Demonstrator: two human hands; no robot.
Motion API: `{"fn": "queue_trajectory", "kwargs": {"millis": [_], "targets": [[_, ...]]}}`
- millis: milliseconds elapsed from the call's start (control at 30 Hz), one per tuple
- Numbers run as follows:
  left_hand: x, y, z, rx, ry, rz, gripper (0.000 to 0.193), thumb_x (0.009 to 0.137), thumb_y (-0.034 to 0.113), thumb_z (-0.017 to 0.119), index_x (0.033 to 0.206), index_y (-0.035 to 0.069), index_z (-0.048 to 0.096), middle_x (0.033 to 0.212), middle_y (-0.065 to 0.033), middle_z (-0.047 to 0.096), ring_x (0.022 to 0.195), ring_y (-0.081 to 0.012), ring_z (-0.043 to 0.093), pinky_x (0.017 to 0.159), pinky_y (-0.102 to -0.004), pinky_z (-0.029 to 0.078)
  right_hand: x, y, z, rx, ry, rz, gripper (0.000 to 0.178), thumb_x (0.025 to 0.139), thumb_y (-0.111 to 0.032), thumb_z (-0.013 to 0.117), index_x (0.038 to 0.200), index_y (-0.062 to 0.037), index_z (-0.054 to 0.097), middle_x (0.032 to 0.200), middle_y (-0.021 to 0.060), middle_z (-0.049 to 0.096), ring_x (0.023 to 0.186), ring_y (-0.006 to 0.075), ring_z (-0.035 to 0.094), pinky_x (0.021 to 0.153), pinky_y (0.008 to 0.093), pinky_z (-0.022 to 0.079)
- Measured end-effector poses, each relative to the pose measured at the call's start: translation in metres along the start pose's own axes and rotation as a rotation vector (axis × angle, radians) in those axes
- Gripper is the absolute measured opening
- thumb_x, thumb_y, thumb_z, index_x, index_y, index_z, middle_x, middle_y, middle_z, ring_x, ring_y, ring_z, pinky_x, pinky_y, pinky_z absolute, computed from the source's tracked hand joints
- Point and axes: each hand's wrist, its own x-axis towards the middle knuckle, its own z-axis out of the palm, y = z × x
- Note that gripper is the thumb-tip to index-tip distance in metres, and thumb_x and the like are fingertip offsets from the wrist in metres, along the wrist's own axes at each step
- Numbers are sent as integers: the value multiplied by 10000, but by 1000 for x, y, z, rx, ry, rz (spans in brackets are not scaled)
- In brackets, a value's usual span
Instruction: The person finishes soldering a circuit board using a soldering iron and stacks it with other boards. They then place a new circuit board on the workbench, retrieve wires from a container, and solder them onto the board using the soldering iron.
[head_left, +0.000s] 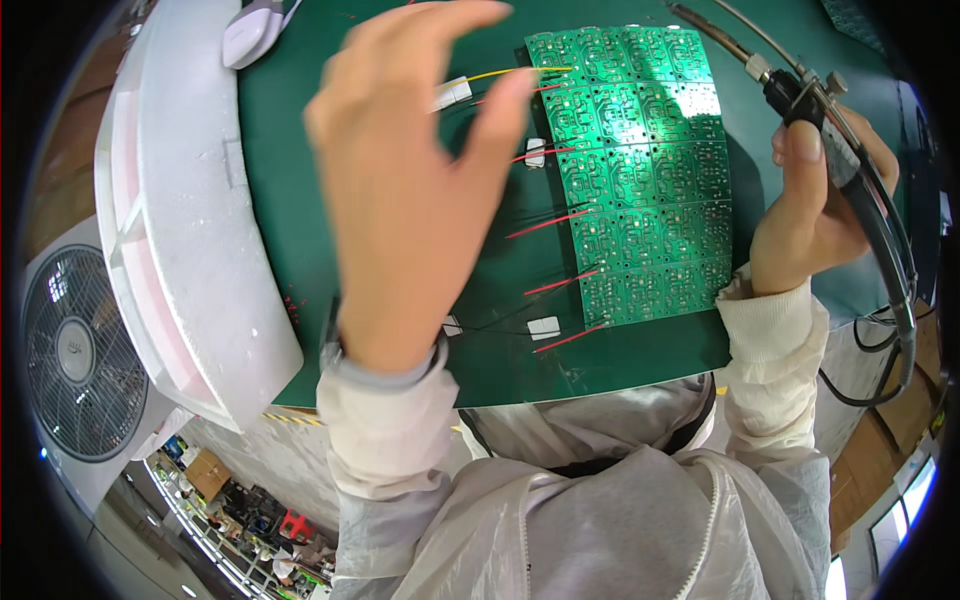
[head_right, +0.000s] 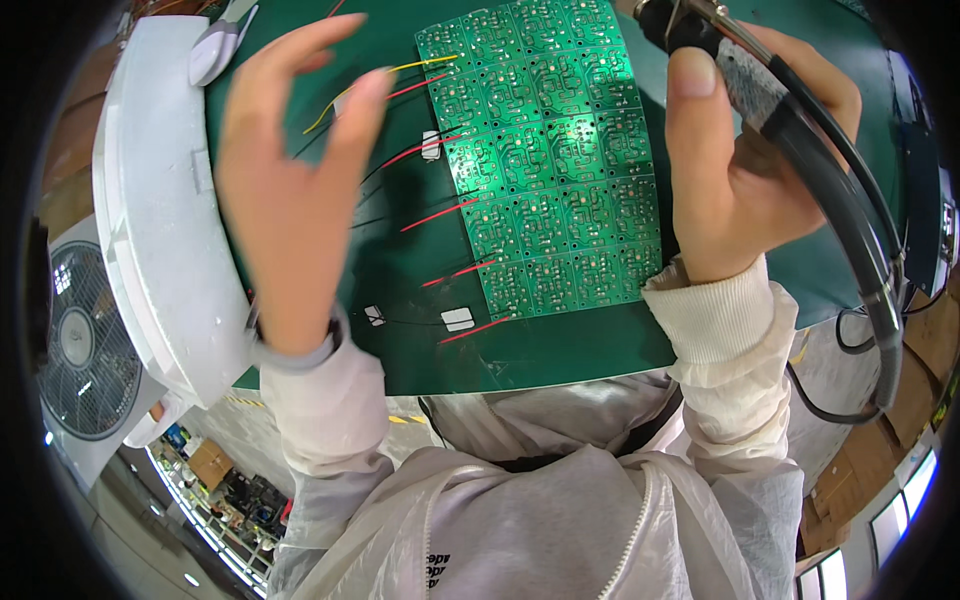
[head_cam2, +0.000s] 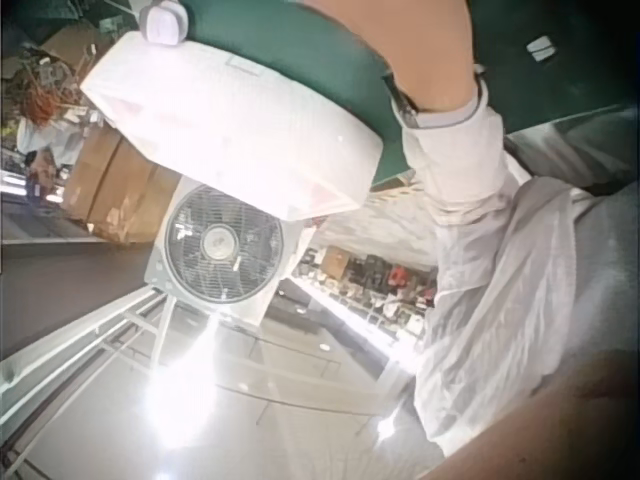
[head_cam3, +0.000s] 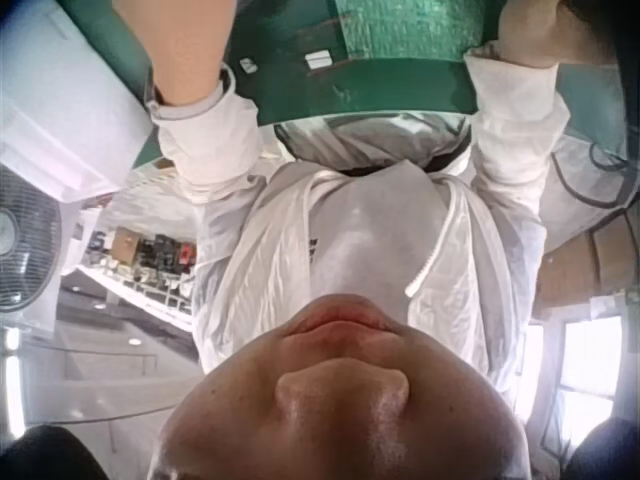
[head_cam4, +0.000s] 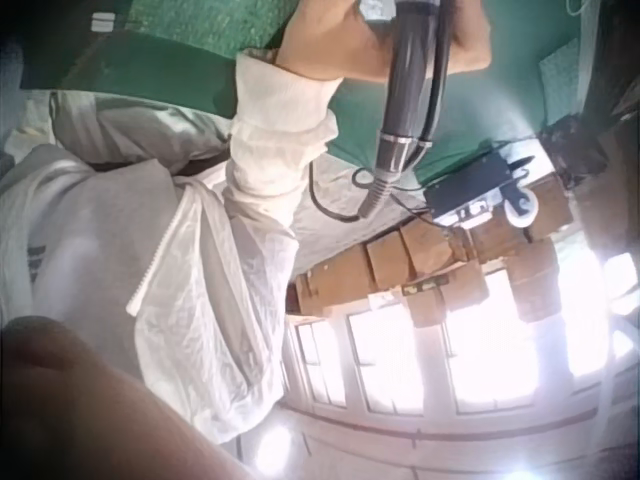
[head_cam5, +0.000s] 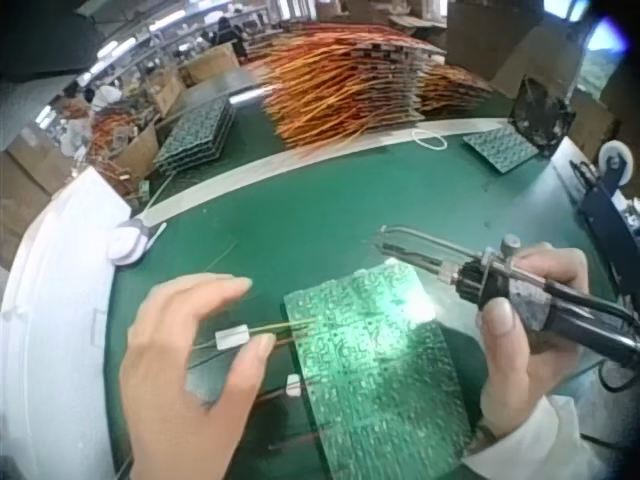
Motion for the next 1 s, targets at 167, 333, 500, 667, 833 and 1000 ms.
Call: {"fn": "queue_trajectory", "kwargs": {"millis": [167, 333, 500, 667, 833, 1000], "targets": [[-22, 13, -117, 354, 171, -232, 222, 814, 54, 513, 1024, -11, 546, 1007, -89, 577, 919, -158, 541, 819, -266, 396, -3, -4, 4, 105, 95, 194, 241, 772, -35, 580, 953, 38, 438, 723, 114, 559, 594, 118, 503, 566, 216, 425], [-10, -115, -223, 566, 31, -316, 257, 840, 174, 497, 1017, -5, 551, 1010, -102, 578, 958, -170, 530, 834, -248, 386, -12, -7, 3, 124, 165, 258, 287, 761, -47, 611, 986, 31, 449, 819, 95, 557, 670, 110, 518, 608, 210, 425], [3, -332, -258, 143, -145, -556, 284, 819, 179, 517, 1042, 4, 540, 1012, -84, 568, 923, -152, 524, 815, -247, 395, -50, -41, -15, 226, 276, 555, 300, 772, -37, 576, 1044, 4, 456, 784, 65, 540, 588, 84, 463, 512, 192, 360], [12, -433, -252, 394, -303, -531, 331, 759, 157, 553, 1041, -15, 535, 952, -149, 600, 869, -220, 575, 747, -281, 433, -56, -61, -11, 269, 229, 667, 297, 781, -96, 576, 1024, -1, 435, 699, 59, 510, 558, 96, 437, 501, 207, 350], [15, -419, -226, 495, -302, -659, 311, 717, 176, 588, 953, -25, 573, 843, -167, 617, 784, -220, 594, 690, -287, 446, -43, -55, -15, 157, 198, 521, 284, 812, -142, 534, 1027, -9, 405, 718, 77, 505, 559, 115, 436, 519, 228, 362], [21, -406, -238, 456, -275, -733, 241, 711, 184, 586, 814, -31, 625, 731, -133, 626, 630, -173, 581, 592, -275, 443, -69, -57, -11, 242, 124, 489, 274, 788, -104, 554, 1006, -31, 405, 905, 128, 467, 635, 143, 491, 538, 232, 417]]}}
